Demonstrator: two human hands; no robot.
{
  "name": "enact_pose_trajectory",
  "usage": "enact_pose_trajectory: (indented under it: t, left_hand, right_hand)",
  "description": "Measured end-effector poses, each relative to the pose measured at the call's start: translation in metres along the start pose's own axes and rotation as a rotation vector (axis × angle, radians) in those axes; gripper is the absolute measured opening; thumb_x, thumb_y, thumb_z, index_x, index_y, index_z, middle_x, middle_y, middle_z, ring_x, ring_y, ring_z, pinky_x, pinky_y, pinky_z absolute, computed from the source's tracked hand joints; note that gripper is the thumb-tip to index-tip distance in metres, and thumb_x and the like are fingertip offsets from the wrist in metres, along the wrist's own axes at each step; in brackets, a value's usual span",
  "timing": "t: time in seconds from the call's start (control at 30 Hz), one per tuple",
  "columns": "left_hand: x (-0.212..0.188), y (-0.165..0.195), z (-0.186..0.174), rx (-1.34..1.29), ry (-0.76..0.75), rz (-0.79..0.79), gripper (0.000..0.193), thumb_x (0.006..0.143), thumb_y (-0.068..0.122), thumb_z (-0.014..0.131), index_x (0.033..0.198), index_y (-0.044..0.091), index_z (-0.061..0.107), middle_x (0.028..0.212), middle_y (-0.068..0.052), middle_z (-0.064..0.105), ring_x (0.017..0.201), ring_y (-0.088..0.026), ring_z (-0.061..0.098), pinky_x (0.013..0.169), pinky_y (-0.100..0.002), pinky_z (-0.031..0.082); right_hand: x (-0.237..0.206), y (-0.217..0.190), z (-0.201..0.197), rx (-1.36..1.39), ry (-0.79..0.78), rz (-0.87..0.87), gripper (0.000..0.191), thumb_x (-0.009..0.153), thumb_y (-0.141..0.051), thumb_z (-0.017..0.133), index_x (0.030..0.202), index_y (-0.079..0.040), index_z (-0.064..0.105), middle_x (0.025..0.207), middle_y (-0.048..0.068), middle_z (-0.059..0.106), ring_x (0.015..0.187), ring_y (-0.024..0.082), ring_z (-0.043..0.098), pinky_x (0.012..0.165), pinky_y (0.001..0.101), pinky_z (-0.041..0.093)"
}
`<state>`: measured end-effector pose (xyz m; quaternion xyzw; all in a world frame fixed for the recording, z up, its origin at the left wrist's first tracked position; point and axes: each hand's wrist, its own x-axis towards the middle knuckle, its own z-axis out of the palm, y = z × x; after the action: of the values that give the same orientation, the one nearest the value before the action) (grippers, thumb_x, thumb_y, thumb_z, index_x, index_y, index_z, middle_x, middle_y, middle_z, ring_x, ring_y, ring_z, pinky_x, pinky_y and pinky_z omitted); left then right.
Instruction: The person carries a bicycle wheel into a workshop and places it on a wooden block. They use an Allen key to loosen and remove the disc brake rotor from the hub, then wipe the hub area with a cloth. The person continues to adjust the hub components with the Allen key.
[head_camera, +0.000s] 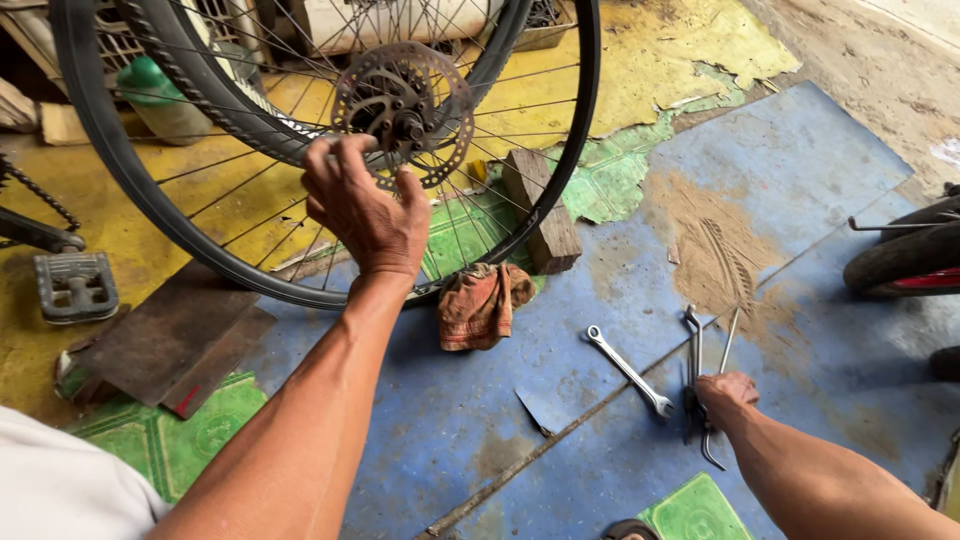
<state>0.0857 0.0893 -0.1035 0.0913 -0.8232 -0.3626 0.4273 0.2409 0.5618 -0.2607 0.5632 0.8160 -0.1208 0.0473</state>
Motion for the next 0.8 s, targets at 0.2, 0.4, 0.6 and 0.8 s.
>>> enact_pose_trajectory:
  t: [0.2, 0.4, 0.6, 0.8]
  left_hand:
    - [0.005, 0.004, -0.001, 0.044, -0.035, 0.038, 0.041, 0.084, 0.033, 0.078, 0.116, 0.015, 0.06, 0.125, -0.011, 0.046, 0.124, -0.033, 0.045, 0.098, -0.055, 0.036]
    - [0.011, 0.007, 0.007, -0.038, -0.107, 0.022, 0.043, 0.086, 0.036, 0.081, 0.117, 0.012, 0.064, 0.114, -0.009, 0.059, 0.115, -0.03, 0.053, 0.096, -0.051, 0.038]
    - [0.02, 0.008, 0.012, -0.124, -0.09, 0.061, 0.044, 0.086, 0.038, 0.083, 0.11, 0.004, 0.069, 0.105, -0.013, 0.071, 0.103, -0.031, 0.063, 0.093, -0.048, 0.041]
    - [0.03, 0.01, 0.013, -0.193, -0.099, 0.084, 0.04, 0.084, 0.035, 0.086, 0.096, -0.001, 0.074, 0.093, -0.019, 0.075, 0.083, -0.034, 0.07, 0.078, -0.045, 0.052]
  right_hand:
    - [0.002, 0.002, 0.011, -0.008, 0.0, -0.009, 0.016, 0.107, -0.02, 0.052, 0.102, -0.007, 0.06, 0.082, 0.005, 0.055, 0.072, 0.017, 0.049, 0.06, 0.0336, 0.044]
    - [0.01, -0.018, -0.012, -0.009, 0.111, -0.06, 0.014, 0.106, -0.018, 0.053, 0.105, -0.006, 0.061, 0.085, 0.005, 0.056, 0.075, 0.016, 0.05, 0.062, 0.0333, 0.045]
    - [-0.024, -0.136, -0.058, 0.475, 0.395, -0.602, 0.013, 0.106, -0.016, 0.054, 0.109, -0.006, 0.062, 0.087, 0.005, 0.058, 0.077, 0.016, 0.051, 0.063, 0.0329, 0.046]
    - [-0.116, -0.244, -0.085, 1.166, 0.055, -1.395, 0.017, 0.108, -0.008, 0.054, 0.117, -0.008, 0.069, 0.098, -0.001, 0.069, 0.083, 0.006, 0.059, 0.068, 0.022, 0.051]
